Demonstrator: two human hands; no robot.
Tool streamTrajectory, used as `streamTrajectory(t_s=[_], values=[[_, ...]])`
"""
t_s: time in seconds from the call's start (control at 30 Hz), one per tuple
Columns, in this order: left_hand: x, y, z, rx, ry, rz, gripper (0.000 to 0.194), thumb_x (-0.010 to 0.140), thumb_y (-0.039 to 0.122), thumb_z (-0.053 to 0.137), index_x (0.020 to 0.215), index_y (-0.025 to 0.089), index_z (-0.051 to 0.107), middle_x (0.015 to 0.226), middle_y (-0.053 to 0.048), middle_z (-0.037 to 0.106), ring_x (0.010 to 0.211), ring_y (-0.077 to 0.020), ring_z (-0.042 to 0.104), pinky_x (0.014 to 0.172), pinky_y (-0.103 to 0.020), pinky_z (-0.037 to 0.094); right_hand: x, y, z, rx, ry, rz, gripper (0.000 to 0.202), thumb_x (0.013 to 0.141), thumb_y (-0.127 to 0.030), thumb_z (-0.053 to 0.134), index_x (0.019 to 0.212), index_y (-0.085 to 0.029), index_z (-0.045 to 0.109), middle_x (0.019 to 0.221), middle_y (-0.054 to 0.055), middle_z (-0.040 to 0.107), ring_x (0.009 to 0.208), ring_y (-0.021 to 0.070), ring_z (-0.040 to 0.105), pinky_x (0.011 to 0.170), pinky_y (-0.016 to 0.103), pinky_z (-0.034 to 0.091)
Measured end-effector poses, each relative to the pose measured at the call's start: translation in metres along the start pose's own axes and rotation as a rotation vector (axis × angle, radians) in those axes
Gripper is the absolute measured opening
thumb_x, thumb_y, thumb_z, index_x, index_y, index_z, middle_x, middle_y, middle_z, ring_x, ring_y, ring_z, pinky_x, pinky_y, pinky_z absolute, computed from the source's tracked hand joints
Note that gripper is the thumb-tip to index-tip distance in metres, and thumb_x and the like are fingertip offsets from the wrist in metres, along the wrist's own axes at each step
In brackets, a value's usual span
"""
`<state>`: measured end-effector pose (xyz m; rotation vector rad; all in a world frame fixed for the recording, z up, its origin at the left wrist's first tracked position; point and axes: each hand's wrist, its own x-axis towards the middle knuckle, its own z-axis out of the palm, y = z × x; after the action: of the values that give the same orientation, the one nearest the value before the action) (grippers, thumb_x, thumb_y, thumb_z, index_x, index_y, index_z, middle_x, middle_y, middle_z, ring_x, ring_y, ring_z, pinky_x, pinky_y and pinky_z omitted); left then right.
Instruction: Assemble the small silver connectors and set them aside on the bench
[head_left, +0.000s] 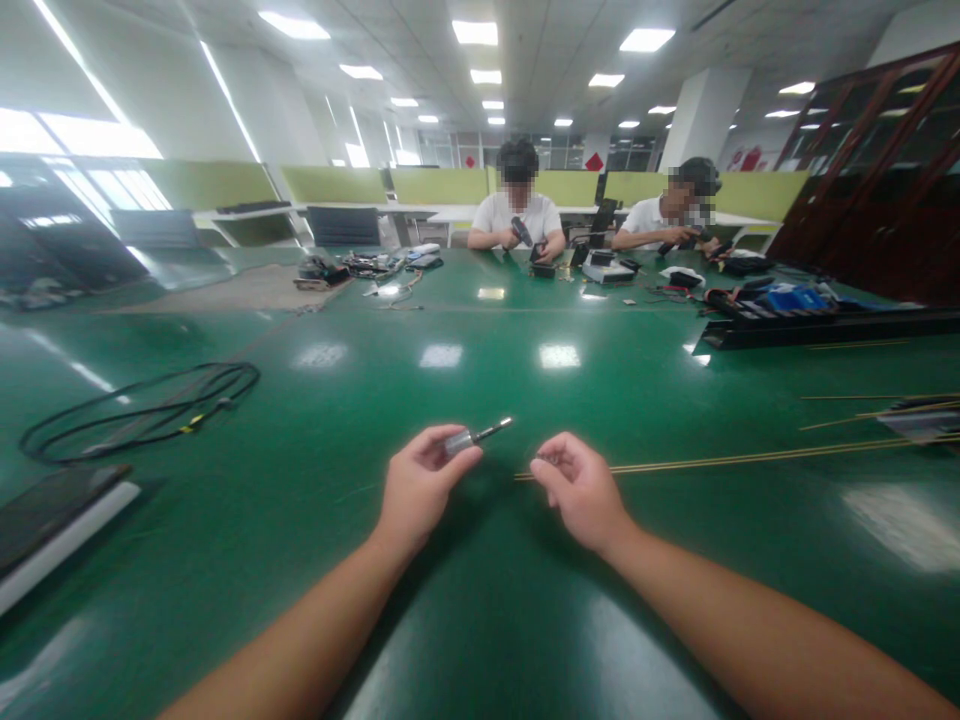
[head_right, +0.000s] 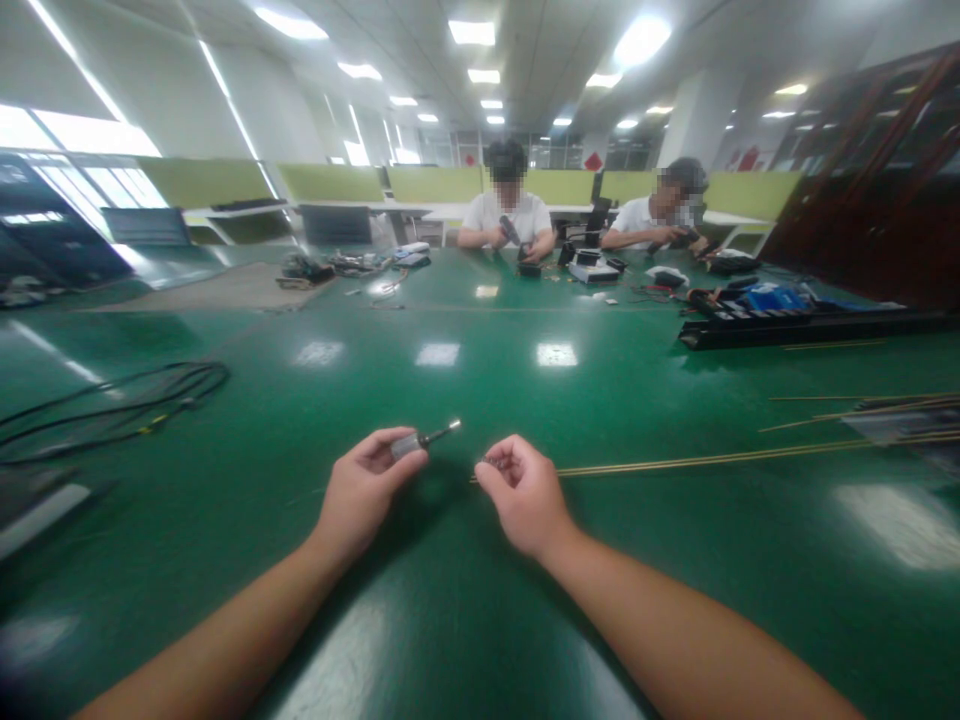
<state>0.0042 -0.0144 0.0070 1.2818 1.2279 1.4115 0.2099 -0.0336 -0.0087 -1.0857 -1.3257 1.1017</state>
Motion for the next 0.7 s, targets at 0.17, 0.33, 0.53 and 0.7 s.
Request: streamTrajectory(t_s=[0.17,0.33,0.53,0.7], values=[[0.01,-0.002,-0.001,-0.362,0.057,-0.199,0.031,0.084,0.039,0.073,0.096,0.011,0.07,0.082,-0.006,0.068,0.063,-0.0102,0.058,0.058,-0.019,0.051,0.0,-0.002,-0.001,0.029,-0.038,-0.027,0.028,0.09,-0.041,0.06,0.073,-0.019,0.054,0.055,-0.006,0.051,0.046,0.0098,0.046,0.047,0.022,0.037],[0.009,0.017,-0.009,-0.55,0.047,-0.345,0.011,0.087,0.014,0.066,0.095,0.01,0.071,0.088,-0.008,0.069,0.071,-0.0117,0.064,0.068,-0.022,0.059,0.0,0.0,-0.002,0.009,-0.076,-0.028,0.041,0.094,-0.047,0.053,0.063,-0.02,0.052,0.053,-0.004,0.051,0.044,0.0101,0.048,0.047,0.022,0.038],[-0.003,0.044,-0.038,-0.18,-0.034,-0.228,0.032,0.065,0.016,0.086,0.092,0.016,0.067,0.105,-0.01,0.074,0.087,-0.019,0.072,0.078,-0.026,0.06,0.003,0.007,0.0,0.105,-0.15,0.061,0.055,0.093,-0.055,0.044,0.049,-0.022,0.042,0.044,-0.002,0.048,0.039,0.0111,0.045,0.044,0.024,0.036],[-0.03,0.053,-0.119,0.671,-0.027,-0.074,0.045,0.057,0.048,0.09,0.092,0.023,0.076,0.087,-0.004,0.078,0.078,-0.0236,0.073,0.068,-0.027,0.058,0.005,0.009,0.002,0.124,-0.184,0.088,0.055,0.093,-0.054,0.044,0.047,-0.024,0.037,0.04,-0.003,0.045,0.037,0.0109,0.042,0.042,0.024,0.033]])
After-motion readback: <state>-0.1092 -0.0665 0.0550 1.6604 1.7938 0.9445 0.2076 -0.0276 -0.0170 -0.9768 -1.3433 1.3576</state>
